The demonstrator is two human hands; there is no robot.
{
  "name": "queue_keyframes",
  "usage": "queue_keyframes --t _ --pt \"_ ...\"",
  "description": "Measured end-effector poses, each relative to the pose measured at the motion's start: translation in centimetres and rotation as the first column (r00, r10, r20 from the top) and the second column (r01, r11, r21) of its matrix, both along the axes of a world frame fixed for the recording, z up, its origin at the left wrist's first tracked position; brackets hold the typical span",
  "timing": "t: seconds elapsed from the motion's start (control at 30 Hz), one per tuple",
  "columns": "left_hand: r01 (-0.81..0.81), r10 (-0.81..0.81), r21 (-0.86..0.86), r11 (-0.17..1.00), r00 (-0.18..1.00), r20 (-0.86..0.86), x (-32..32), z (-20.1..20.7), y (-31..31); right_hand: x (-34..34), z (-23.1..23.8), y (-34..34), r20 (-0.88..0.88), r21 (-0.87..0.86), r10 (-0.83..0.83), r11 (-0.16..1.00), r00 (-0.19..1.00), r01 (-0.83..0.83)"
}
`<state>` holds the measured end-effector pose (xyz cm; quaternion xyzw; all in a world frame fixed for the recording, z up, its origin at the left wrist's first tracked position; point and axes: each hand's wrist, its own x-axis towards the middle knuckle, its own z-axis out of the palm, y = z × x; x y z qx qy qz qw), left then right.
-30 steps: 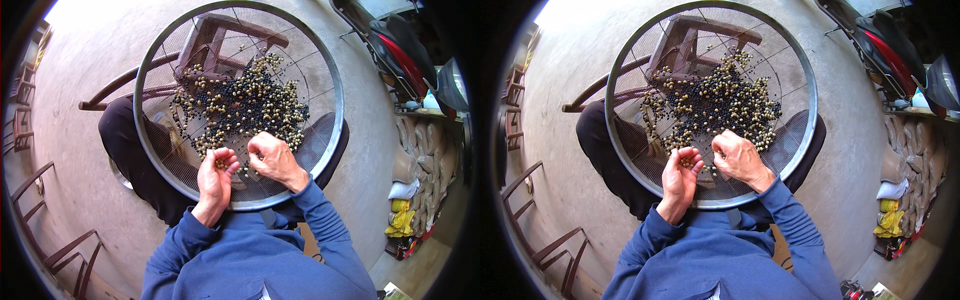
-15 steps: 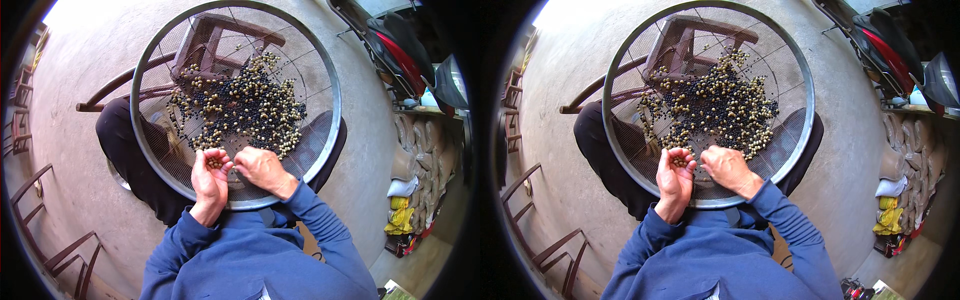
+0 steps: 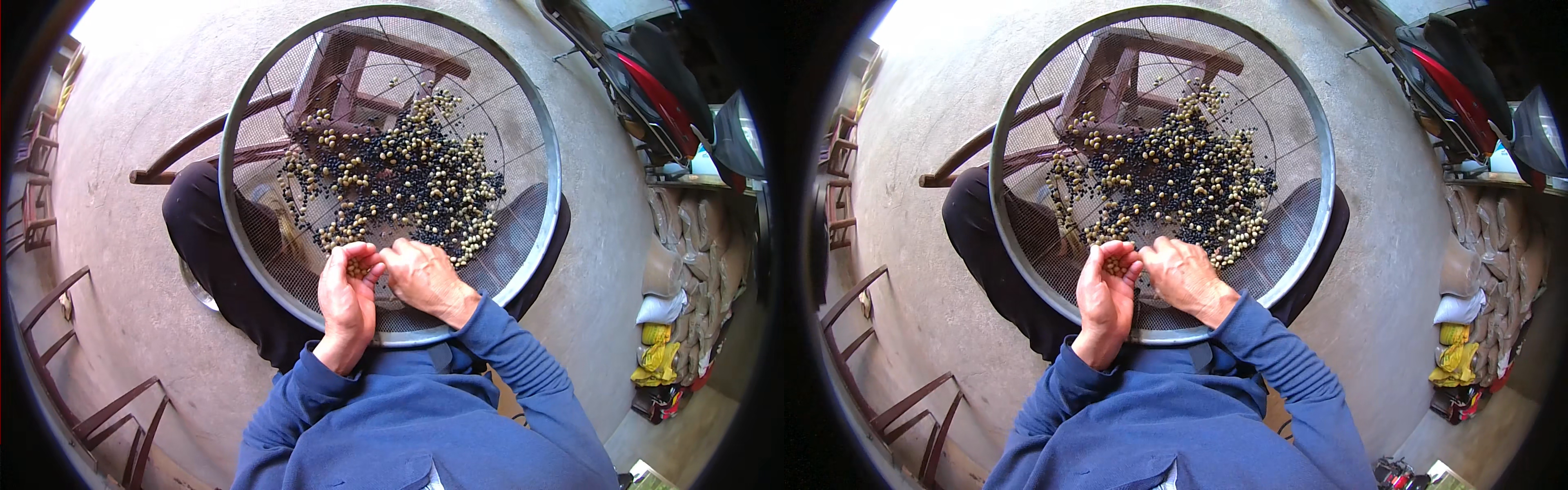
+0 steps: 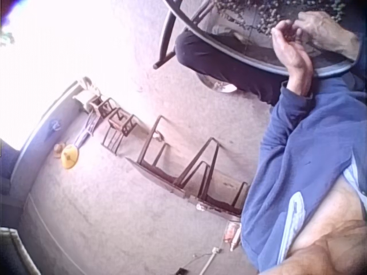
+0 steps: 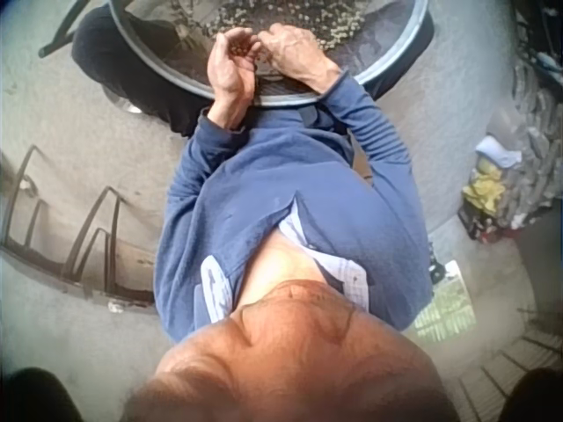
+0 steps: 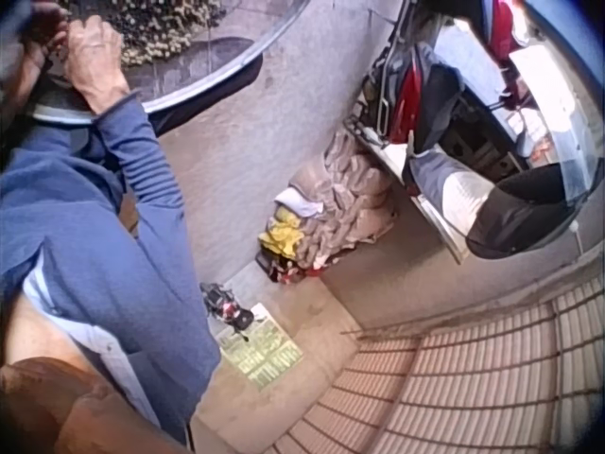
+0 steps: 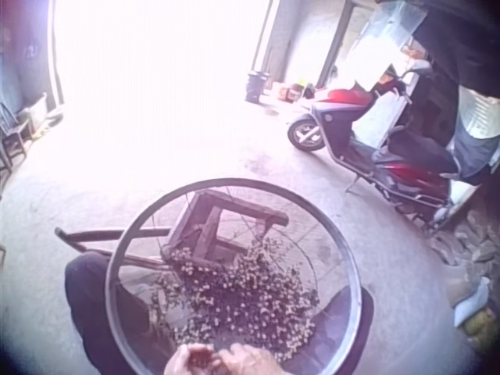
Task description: Sorting and cleaning small seeds or berries on a circular metal sieve.
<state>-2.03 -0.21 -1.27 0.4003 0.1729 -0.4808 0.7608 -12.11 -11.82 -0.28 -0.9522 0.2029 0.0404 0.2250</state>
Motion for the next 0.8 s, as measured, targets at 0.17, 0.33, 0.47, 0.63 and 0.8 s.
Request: queue_keyframes --t 0.17,0.33,0.47,0.63,0.8 --pt "0.013 -0.013 0.013 1.000 1.000 -0.016 -0.1 -0.3 0.0 0.2 2.4 -2.8 0.219 0.252 -0.226 0.953 0.949 0.169" --pt "0.028 -0.040 -0.149 0.988 0.996 -0.075 0.2 0.1 -0.5 2.7 5.8 -1.6 0.418 0.492 -0.289 0.869 0.861 0.053" --pt "-0.025 0.011 -0.138 0.990 0.995 -0.103 1.6 0.6 0.1 3.6 5.9 -2.9 0.441 0.399 -0.252 0.915 0.862 0.063" --pt "-0.104 0.096 -0.102 0.989 0.992 -0.079 3.0 1.4 1.2 4.8 -0.3 -5.3 0.304 0.118 -0.044 0.993 0.952 0.009" --pt "-0.132 0.123 -0.108 0.985 0.989 -0.084 2.7 1.7 1.8 5.9 -1.7 -4.7 0.206 0.048 0.069 0.996 0.976 -0.080"
